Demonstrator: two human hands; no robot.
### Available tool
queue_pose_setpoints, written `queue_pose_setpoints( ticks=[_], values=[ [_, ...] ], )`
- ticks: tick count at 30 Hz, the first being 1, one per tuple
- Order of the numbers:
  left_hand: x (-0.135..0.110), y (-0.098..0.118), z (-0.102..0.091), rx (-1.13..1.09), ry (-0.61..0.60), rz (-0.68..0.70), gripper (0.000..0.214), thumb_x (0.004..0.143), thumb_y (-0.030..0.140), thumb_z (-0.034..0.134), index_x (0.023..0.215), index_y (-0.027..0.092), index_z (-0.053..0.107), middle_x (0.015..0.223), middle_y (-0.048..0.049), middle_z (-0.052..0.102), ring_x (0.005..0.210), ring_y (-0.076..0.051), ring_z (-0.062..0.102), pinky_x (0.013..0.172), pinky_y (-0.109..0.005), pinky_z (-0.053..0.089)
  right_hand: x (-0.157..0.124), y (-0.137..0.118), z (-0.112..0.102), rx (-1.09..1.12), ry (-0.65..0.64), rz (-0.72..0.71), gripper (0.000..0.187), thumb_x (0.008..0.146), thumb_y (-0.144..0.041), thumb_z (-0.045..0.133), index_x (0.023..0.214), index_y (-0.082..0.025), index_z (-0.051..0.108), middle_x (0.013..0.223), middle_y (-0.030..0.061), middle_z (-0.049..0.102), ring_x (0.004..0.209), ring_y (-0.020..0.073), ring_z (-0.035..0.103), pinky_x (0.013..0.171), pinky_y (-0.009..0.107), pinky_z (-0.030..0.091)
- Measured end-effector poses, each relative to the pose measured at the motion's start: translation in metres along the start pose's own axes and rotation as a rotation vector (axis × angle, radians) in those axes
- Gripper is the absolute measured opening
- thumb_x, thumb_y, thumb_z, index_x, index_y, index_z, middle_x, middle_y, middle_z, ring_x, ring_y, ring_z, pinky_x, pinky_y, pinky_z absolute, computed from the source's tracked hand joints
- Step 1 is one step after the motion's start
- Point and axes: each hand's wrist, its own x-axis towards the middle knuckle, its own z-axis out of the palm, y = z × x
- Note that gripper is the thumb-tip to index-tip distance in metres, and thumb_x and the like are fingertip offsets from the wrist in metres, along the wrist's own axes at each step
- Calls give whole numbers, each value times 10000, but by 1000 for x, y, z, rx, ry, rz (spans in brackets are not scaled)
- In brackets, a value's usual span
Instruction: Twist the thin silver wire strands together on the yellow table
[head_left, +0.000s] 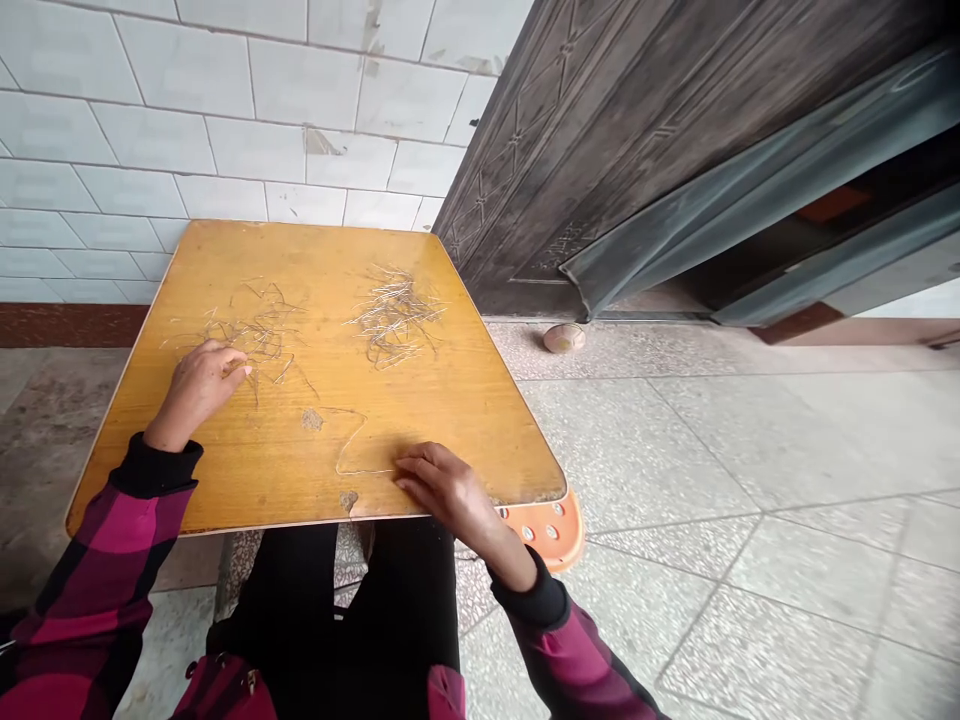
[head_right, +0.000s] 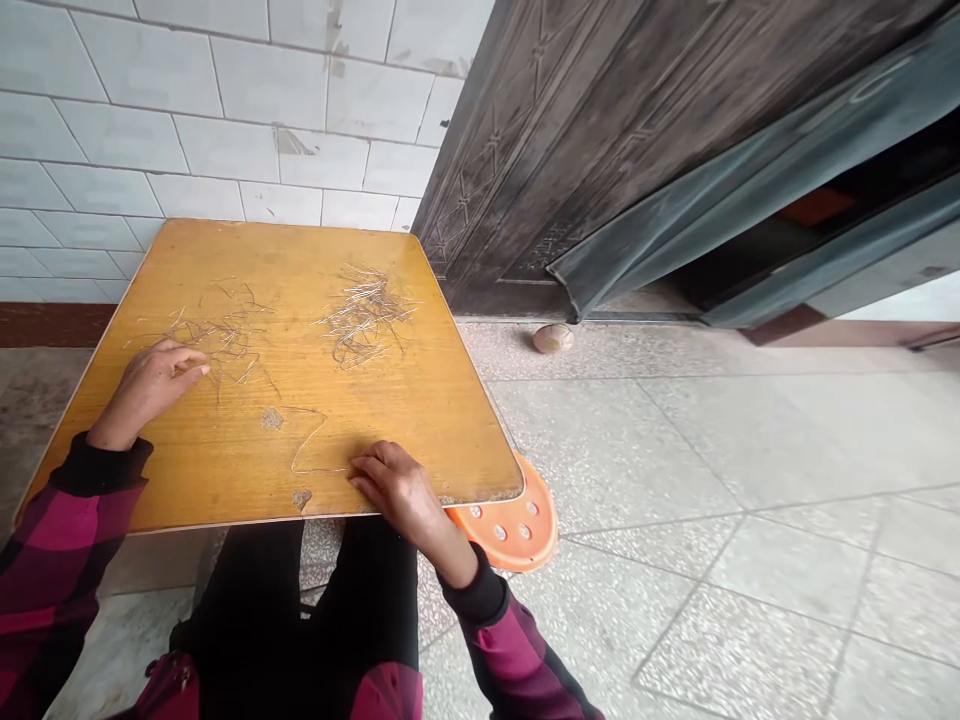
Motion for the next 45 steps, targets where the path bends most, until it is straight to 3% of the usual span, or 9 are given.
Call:
queue_pose_setpoints(
  ticks=[10, 18, 22, 27, 33, 35, 38, 42, 45],
  values=[
    [1, 8, 16, -132, -8, 83, 229, 853, 326, 510, 891, 183, 684, 918, -58, 640, 783, -179, 613, 772, -321, 482, 24, -25, -12, -509, -389, -138, 160, 914, -66, 493, 834, -146, 606, 833, 83, 611, 724, 178, 576, 581, 280, 460],
    [1, 8, 33, -22, -33, 244, 222, 865, 301, 508, 938, 179, 679, 999, -97, 626, 960, -247, 597, 872, -375, 478, 49, -46, -16, -644, -622, -217, 165, 870, -33, 479, 861, -134, 609, 821, 110, 623, 681, 202, 577, 481, 304, 384],
    [3, 3, 32, 10, -38, 250, 242, 862, 324, 501, 927, 171, 678, 978, -106, 623, 958, -262, 599, 874, -390, 479, 57, -39, -18, -657, -588, -305, 174, 888, -42, 454, 880, -133, 601, 825, 98, 622, 674, 189, 563, 481, 305, 344],
    [3, 1, 33, 32, -71, 226, 220, 843, 331, 513, 923, 208, 677, 966, -84, 620, 971, -258, 596, 895, -387, 470, 54, -15, -20, -675, -550, -264, 194, 933, -83, 425, 905, -130, 611, 827, 92, 630, 683, 177, 541, 493, 316, 289],
    [2, 0, 32, 54, -69, 210, 191, 828, 291, 515, 882, 216, 683, 951, -75, 614, 956, -246, 582, 889, -379, 469, 79, 32, -33, -702, -502, -88, 227, 935, -116, 412, 893, -144, 633, 865, 97, 643, 655, 153, 500, 500, 320, 227],
    [2, 1, 31, 49, -67, 205, 175, 813, 276, 530, 860, 213, 686, 956, -75, 612, 947, -245, 576, 886, -383, 468, 96, 50, -41, -732, -429, 81, 202, 918, -144, 444, 890, -143, 645, 870, 98, 649, 640, 143, 507, 506, 312, 220],
    [2, 2, 30, 53, -68, 205, 157, 810, 258, 540, 831, 204, 686, 945, -79, 604, 938, -248, 570, 880, -386, 469, 116, 68, -52, -786, -331, 190, 261, 931, -146, 388, 910, -114, 645, 895, 133, 646, 667, 154, 543, 511, 304, 203],
    [0, 4, 30, 52, -64, 213, 191, 825, 252, 545, 928, 178, 688, 1001, -104, 596, 980, -267, 561, 904, -407, 465, 123, 57, -53, -771, -184, 270, 242, 948, -237, 430, 934, -137, 650, 936, 119, 647, 730, 173, 571, 520, 292, 206],
    [-1, 3, 28, 4, -41, 191, 221, 825, 259, 561, 1002, 196, 679, 1035, -93, 586, 1027, -263, 553, 940, -406, 455, 131, 29, -37, -635, -166, 188, 245, 962, -265, 433, 978, -165, 656, 963, 96, 649, 784, 174, 580, 544, 290, 243]
  ],
)
